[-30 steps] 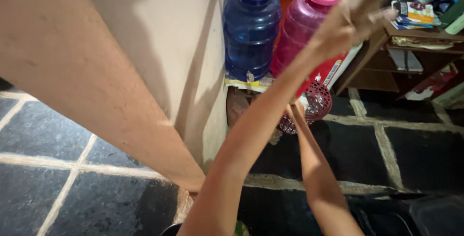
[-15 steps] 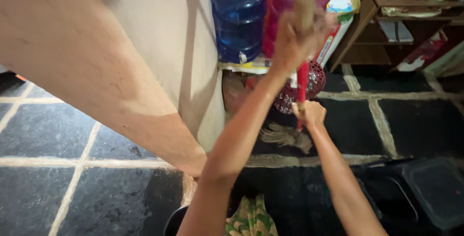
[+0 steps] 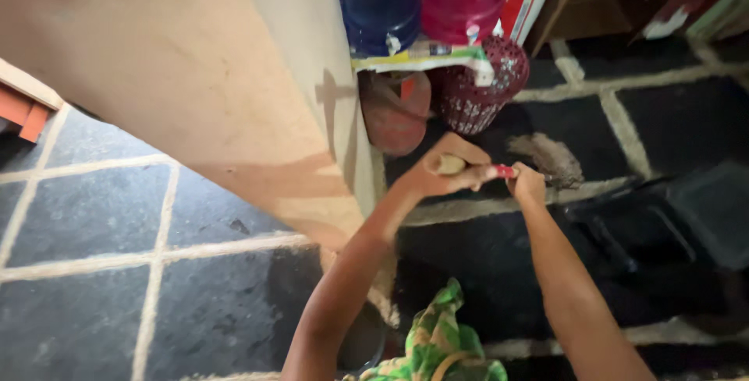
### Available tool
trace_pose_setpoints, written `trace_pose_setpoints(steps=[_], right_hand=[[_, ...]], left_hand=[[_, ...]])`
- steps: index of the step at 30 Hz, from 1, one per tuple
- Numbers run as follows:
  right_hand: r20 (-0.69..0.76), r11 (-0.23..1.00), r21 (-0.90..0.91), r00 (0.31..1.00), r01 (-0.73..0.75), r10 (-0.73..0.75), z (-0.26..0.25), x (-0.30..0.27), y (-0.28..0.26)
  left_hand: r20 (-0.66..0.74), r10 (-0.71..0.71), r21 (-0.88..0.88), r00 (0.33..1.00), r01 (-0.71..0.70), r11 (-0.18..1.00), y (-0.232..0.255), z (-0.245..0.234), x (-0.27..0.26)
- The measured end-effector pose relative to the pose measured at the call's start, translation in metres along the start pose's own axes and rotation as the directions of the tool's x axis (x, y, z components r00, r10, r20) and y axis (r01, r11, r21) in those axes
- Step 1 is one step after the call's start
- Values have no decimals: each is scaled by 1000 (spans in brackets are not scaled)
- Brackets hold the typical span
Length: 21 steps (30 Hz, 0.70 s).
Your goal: The person mops the floor with a mop and a bucket of water, moving furniture like a stool and a chair to reach different areas.
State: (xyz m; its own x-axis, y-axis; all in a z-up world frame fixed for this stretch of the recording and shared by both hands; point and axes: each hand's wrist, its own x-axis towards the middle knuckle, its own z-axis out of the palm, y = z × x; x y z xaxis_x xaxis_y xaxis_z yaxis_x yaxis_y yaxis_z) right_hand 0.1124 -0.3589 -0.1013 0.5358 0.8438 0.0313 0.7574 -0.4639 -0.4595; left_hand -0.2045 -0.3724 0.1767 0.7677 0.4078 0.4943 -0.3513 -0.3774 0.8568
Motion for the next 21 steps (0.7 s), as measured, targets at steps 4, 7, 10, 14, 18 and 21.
trace_pose_setpoints(steps=[4,7,10,14,18,21], right_hand=[[-194,927,-36,908,372,-372,33,-19,-31],[-262,836,60,817,545,-514,50,-9,-67],[-216,781,265,824,565,-523,66,-7,-107],[-88,671,549,833,498,-546,95,-25,-163],[73,532,784,804,320,-591,117,-46,-200],[245,488,863,736,132,-631,118,-66,-188]], left_hand=[[-24,10,111,1000,-7,994,66,-15,-18],[-26,87,181,996,-81,980,113,-7,-16],[-87,199,399,976,-149,905,147,6,-17],[-356,255,484,899,-57,873,173,21,-14],[-410,498,703,764,-84,707,179,21,13],[-402,643,763,652,-150,629,187,17,38]])
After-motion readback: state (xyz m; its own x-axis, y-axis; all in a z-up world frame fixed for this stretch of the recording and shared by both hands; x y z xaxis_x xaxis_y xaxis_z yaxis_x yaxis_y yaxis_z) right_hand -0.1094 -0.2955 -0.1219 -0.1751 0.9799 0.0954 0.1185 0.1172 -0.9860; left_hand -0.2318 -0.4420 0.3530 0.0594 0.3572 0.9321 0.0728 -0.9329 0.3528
